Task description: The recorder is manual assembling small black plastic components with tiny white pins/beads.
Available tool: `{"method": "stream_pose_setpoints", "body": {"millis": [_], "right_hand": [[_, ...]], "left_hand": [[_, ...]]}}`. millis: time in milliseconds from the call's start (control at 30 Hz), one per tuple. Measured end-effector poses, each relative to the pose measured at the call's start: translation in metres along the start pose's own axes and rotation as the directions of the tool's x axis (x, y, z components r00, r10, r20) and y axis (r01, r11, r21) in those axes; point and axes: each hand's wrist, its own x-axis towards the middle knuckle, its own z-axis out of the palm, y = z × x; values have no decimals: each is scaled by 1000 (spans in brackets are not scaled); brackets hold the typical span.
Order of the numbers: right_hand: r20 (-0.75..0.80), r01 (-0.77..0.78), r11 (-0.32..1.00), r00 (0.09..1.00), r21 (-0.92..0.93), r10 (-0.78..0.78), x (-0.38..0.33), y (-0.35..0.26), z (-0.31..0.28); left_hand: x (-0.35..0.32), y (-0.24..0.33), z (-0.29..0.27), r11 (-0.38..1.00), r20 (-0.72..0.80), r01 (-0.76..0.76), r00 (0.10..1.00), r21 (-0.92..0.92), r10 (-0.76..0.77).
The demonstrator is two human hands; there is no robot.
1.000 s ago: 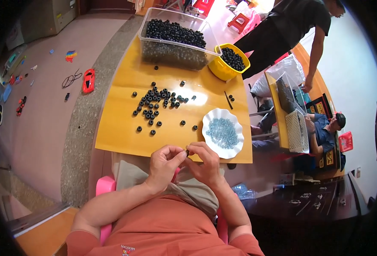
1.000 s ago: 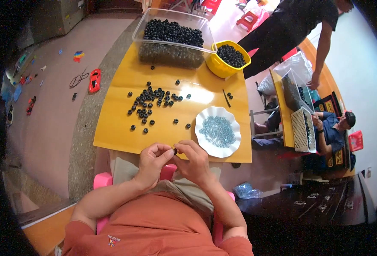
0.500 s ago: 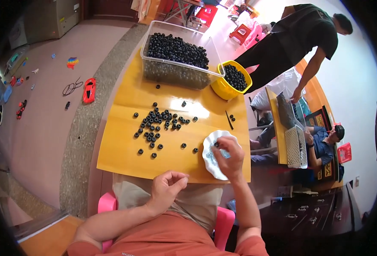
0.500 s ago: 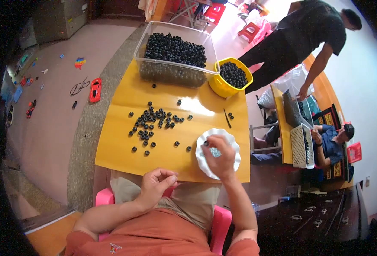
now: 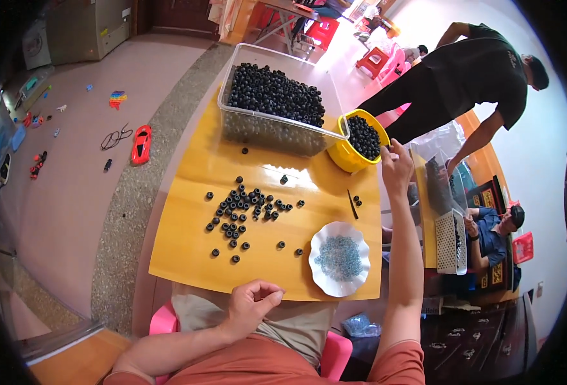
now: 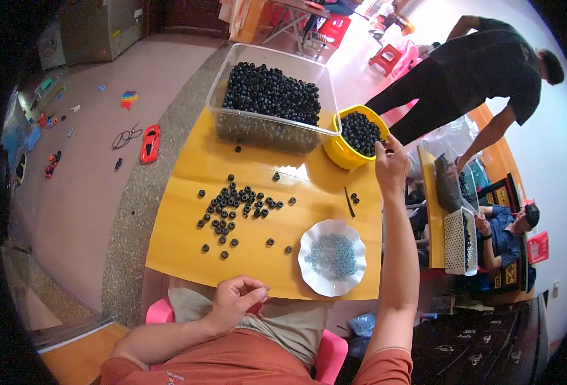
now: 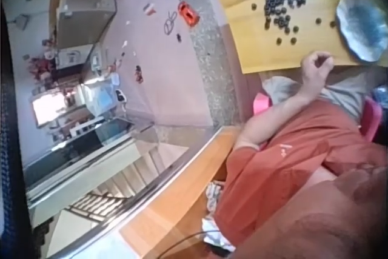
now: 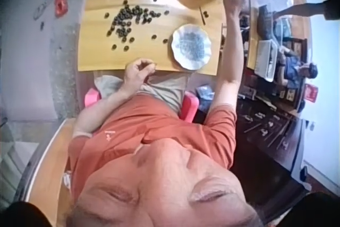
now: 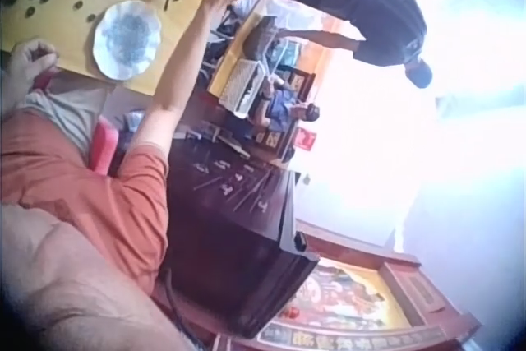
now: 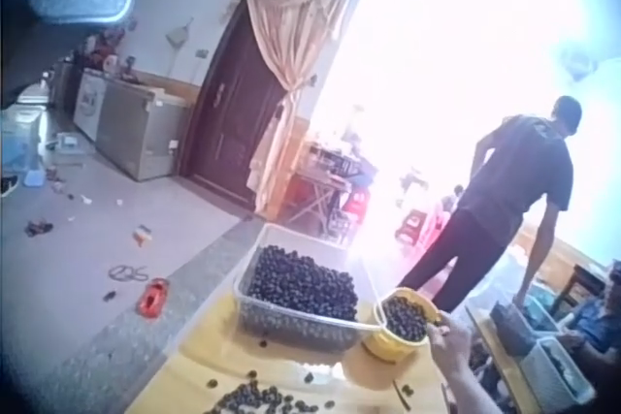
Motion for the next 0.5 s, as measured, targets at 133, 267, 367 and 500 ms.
{"method": "stream_pose_setpoints", "body": {"millis": [133,267,367,500], "right_hand": [[72,-30,999,997,12,29,1,33,6],[178,-85,992,982,92,67,-30,35,5],[293,-137,968,953,209,72,-63,33,-1],[514,-120,934,855,337,-76,-109,-8,-16]], "left_hand": [[-1,10,0,994,-17,101,995,-43,-101],[0,14,0,997,10,74,997,-2,-74],[0,15,4,997,-3,73,997,-8,-73],[0,11,3,997,-1,75,997,-9,-75]]}}
